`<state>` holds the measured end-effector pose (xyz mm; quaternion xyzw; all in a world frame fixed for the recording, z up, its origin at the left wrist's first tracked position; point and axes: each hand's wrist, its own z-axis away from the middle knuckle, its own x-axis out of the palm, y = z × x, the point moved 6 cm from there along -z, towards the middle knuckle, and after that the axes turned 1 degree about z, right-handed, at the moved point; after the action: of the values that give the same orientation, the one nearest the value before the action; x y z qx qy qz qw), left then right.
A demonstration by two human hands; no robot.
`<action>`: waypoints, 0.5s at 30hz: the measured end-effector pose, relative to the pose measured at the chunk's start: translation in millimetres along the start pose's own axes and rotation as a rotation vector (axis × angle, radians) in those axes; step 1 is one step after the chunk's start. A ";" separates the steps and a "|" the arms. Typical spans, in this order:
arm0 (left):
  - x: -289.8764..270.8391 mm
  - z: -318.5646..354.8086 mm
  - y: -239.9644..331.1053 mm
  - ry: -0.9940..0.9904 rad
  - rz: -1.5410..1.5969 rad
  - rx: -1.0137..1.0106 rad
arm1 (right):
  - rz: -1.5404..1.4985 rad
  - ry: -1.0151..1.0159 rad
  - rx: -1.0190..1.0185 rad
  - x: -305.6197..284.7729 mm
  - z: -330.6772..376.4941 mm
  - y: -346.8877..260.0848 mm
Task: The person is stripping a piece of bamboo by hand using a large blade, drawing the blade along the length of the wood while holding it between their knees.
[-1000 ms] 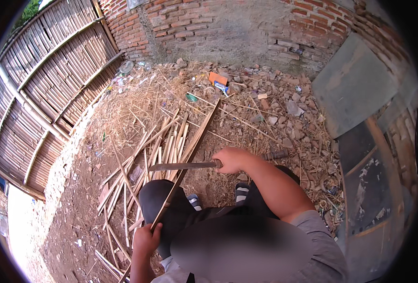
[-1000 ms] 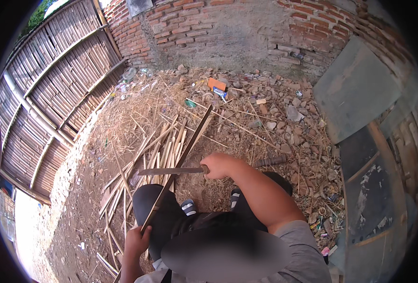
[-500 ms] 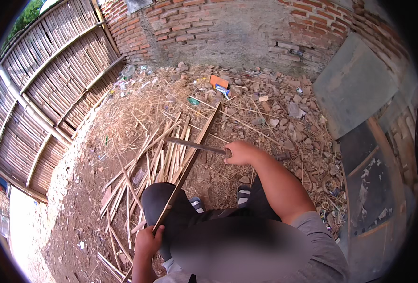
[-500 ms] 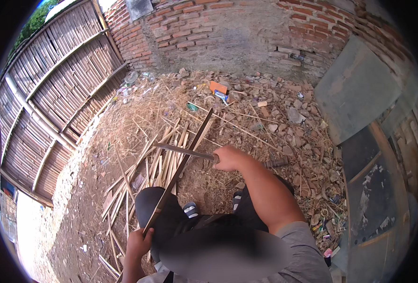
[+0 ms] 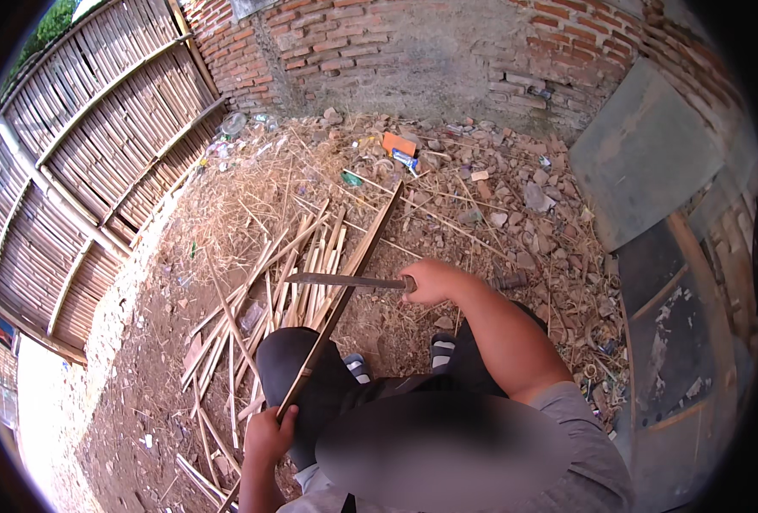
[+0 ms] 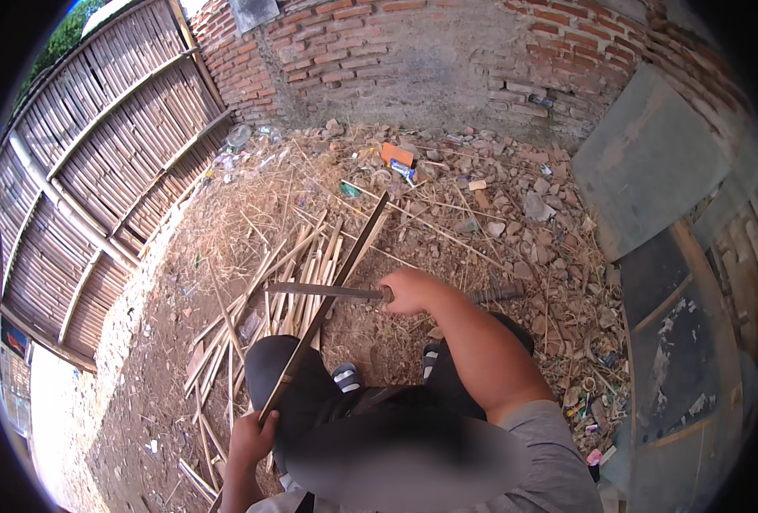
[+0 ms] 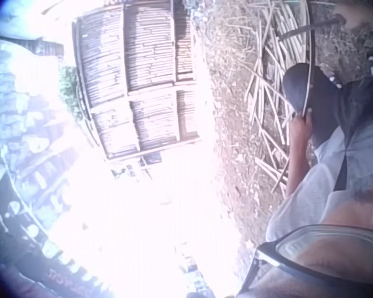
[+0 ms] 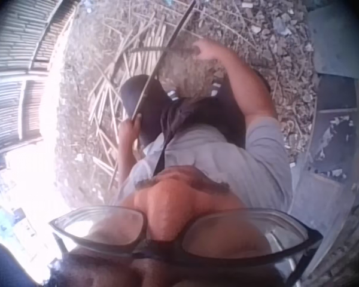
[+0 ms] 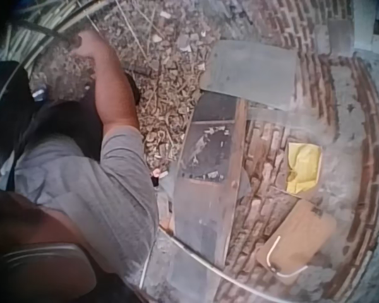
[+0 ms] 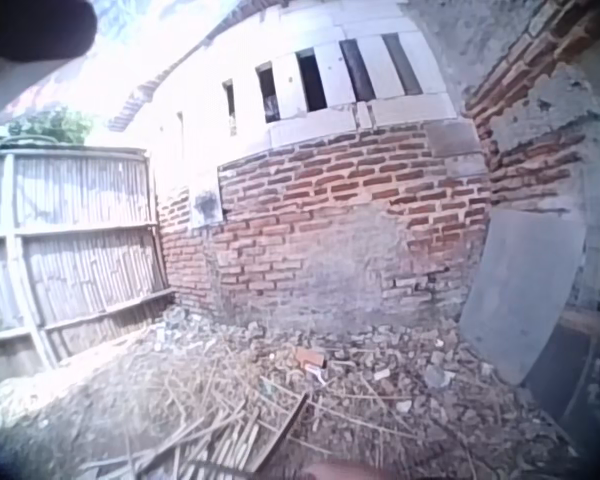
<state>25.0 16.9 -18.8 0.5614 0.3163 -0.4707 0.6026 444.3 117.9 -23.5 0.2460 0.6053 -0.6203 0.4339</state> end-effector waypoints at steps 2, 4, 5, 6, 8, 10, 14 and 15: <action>0.6 -0.6 -0.4 0.003 0.001 0.011 | -0.036 0.028 0.007 -0.8 0.0 5.4; 0.6 -1.4 0.2 -0.001 -0.001 0.013 | 0.026 0.044 0.010 -2.0 0.5 6.3; 0.2 -1.4 -0.1 -0.001 -0.001 0.012 | 0.026 0.044 0.010 -2.6 1.2 3.4; -0.2 -1.3 -0.5 -0.002 -0.001 0.008 | 0.030 0.049 0.008 -3.9 2.6 -1.3; -0.4 -1.1 -0.6 -0.005 -0.001 0.006 | 0.034 0.054 0.008 -3.8 2.8 -2.4; -0.3 -0.8 -0.1 0.000 0.011 0.005 | 0.009 0.047 -0.006 -1.8 0.9 1.9; -1.2 0.0 -0.4 -0.011 0.009 0.000 | 0.008 -0.049 0.092 -9.6 0.6 16.8; -1.0 -0.6 0.6 -0.012 0.013 0.000 | -0.029 0.018 0.104 -11.7 0.5 25.7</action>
<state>25.2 17.7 -17.7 0.5609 0.3090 -0.4701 0.6074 471.8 123.1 -27.4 0.2650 0.5798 -0.6550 0.4058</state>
